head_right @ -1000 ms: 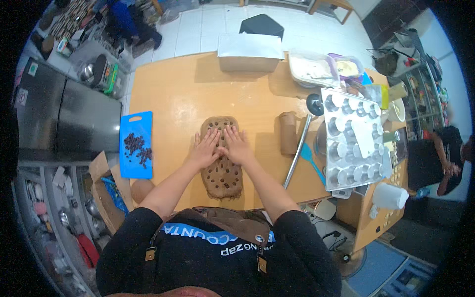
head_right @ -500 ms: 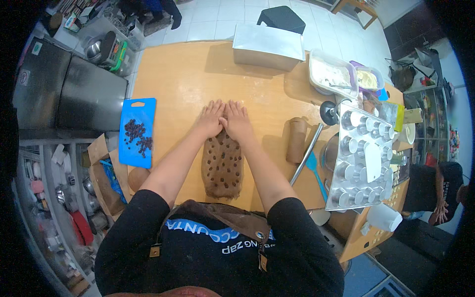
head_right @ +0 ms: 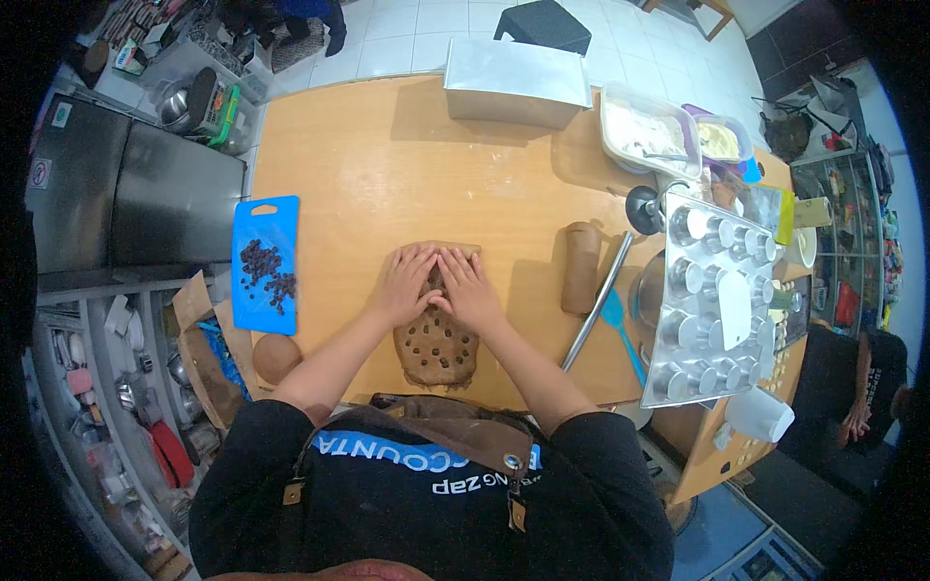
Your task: The person adds raisins to a flat piece of dough, rolls the dough into a cylinder, and then uses a rolling pin to flatten another piece of dough.
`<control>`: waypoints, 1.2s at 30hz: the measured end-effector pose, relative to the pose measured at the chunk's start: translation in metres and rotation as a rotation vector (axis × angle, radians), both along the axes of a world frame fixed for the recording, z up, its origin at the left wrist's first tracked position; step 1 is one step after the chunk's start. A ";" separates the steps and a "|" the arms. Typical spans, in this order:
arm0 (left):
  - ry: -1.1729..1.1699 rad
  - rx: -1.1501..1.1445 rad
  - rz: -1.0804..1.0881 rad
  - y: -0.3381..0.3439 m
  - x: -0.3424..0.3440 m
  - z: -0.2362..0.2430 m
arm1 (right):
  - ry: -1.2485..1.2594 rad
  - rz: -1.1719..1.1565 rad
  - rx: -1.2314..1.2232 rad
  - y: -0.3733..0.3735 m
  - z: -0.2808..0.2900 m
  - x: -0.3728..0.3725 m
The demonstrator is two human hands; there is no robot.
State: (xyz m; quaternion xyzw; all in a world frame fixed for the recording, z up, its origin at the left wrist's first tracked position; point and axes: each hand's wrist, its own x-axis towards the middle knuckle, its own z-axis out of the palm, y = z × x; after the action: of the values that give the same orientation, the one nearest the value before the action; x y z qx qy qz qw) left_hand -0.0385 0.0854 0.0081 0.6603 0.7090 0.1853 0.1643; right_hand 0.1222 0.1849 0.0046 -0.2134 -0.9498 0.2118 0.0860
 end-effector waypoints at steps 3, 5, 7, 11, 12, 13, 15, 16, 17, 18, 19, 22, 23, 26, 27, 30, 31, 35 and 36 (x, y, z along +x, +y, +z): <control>0.013 0.049 0.111 0.005 0.004 -0.007 | 0.081 -0.068 -0.038 0.006 -0.007 0.000; 0.040 0.081 0.214 0.022 0.006 -0.007 | 0.134 -0.142 -0.032 0.020 -0.007 -0.010; 0.025 -0.082 0.426 0.049 0.002 -0.008 | 0.214 -0.373 -0.108 0.037 -0.005 -0.027; -0.004 -0.068 0.438 0.060 0.002 -0.020 | 0.007 -0.429 -0.118 0.041 -0.013 -0.044; -0.003 -0.068 0.440 0.057 0.002 -0.024 | 0.062 -0.343 -0.160 0.035 -0.015 -0.041; -0.064 0.031 0.393 0.052 0.002 -0.029 | 0.117 -0.256 -0.202 0.030 -0.016 -0.039; -0.125 0.128 0.345 0.044 0.002 -0.033 | 0.169 -0.218 -0.167 0.026 -0.018 -0.031; -0.124 0.162 0.286 0.040 0.002 -0.033 | 0.159 -0.172 -0.170 0.025 -0.018 -0.027; -0.123 0.196 0.228 0.036 0.003 -0.033 | 0.149 -0.124 -0.173 0.023 -0.018 -0.023; -0.125 0.199 0.224 0.031 0.006 -0.032 | 0.149 -0.128 -0.170 0.021 -0.020 -0.018; -0.096 0.231 0.192 0.025 0.010 -0.032 | 0.130 -0.093 -0.138 0.018 -0.021 -0.013; -0.046 0.260 0.124 0.008 0.013 -0.034 | 0.087 -0.001 -0.090 0.009 -0.016 0.003; -0.028 0.257 0.086 0.002 0.012 -0.035 | 0.061 0.054 -0.073 0.006 -0.012 0.008; 0.021 0.265 0.003 -0.015 0.013 -0.025 | -0.003 0.139 -0.122 0.005 -0.010 0.021; 0.023 0.268 -0.002 -0.013 0.011 -0.014 | 0.000 0.135 -0.119 0.006 -0.011 0.020; 0.102 0.273 0.214 0.001 0.004 -0.006 | 0.295 -0.161 -0.138 0.012 -0.024 0.016; -0.083 0.289 0.371 0.008 -0.003 -0.026 | 0.314 -0.249 -0.262 0.017 -0.022 0.005; -0.183 0.210 0.338 0.017 -0.001 -0.044 | 0.200 -0.257 -0.276 0.009 -0.015 -0.019; -0.183 0.208 0.339 0.016 0.001 -0.043 | 0.261 -0.233 -0.265 0.006 -0.015 -0.018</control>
State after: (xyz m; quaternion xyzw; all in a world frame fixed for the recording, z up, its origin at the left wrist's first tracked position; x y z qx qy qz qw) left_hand -0.0379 0.1010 -0.0352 0.5254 0.7691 0.3416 0.1255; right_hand 0.1044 0.1905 -0.0100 -0.3019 -0.8634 0.3493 0.2033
